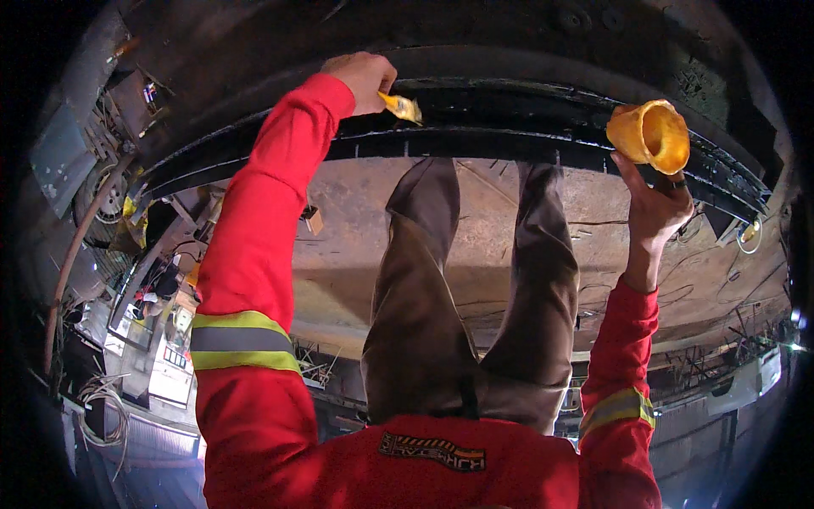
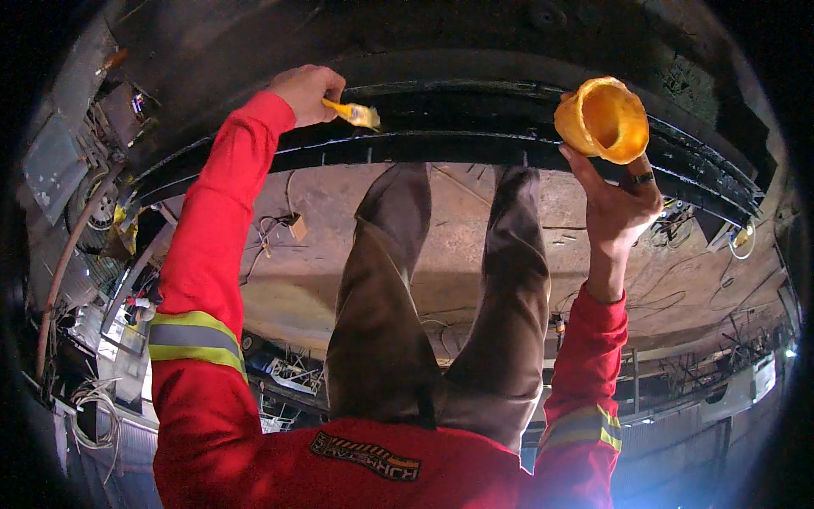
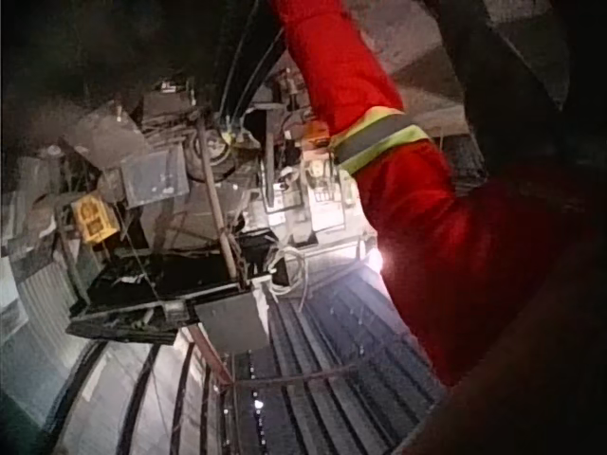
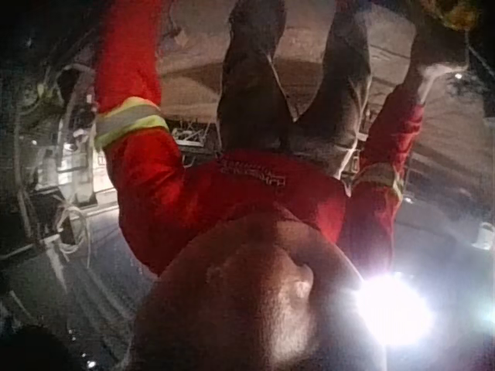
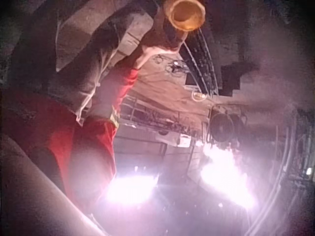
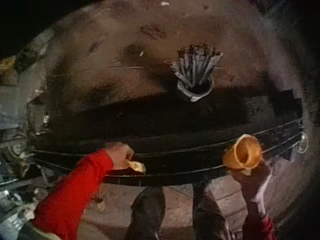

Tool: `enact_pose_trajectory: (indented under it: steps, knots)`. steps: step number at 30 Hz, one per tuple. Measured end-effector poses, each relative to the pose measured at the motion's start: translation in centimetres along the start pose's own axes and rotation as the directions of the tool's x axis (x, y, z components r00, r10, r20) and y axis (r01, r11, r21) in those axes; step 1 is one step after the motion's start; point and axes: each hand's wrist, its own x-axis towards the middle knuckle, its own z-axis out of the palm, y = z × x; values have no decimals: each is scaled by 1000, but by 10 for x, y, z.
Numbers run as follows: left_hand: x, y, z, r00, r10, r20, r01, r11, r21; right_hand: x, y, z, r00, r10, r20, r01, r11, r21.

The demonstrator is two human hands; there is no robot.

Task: The person kneels on the floor and uses a yellow brush to apply a yellow substance from a small cup onto a curved metal beam. The person repeatedly dips the brush into the cup and spreads the substance along the beam's surface.

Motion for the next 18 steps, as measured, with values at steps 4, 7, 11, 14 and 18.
enact_pose_trajectory:
  steps: [4, 7, 11, 14, 18]
  knots:
    - [-18, 4, 20, 973, 186, -135, -197, 977, -77, -18, -20, 32, 1000, -22, -14, 25, 966, 257]
    - [-52, -13, -5, 955, 272, -115, -291, 803, -519, -42, -31, 60, 996, -89, -30, 94, 919, 382]
    - [-148, -31, -55, 699, 233, -676, -591, 720, -363, -69, -71, 81, 983, -178, -44, 183, 963, 200]
    - [-205, -12, -100, 591, 375, -714, -686, 700, -200, -88, -113, 87, 955, -292, -54, 295, 952, 85]
    - [-249, 25, -131, 483, 624, -614, -549, 762, 343, -112, -139, 97, 916, -394, -76, 401, 906, 134]
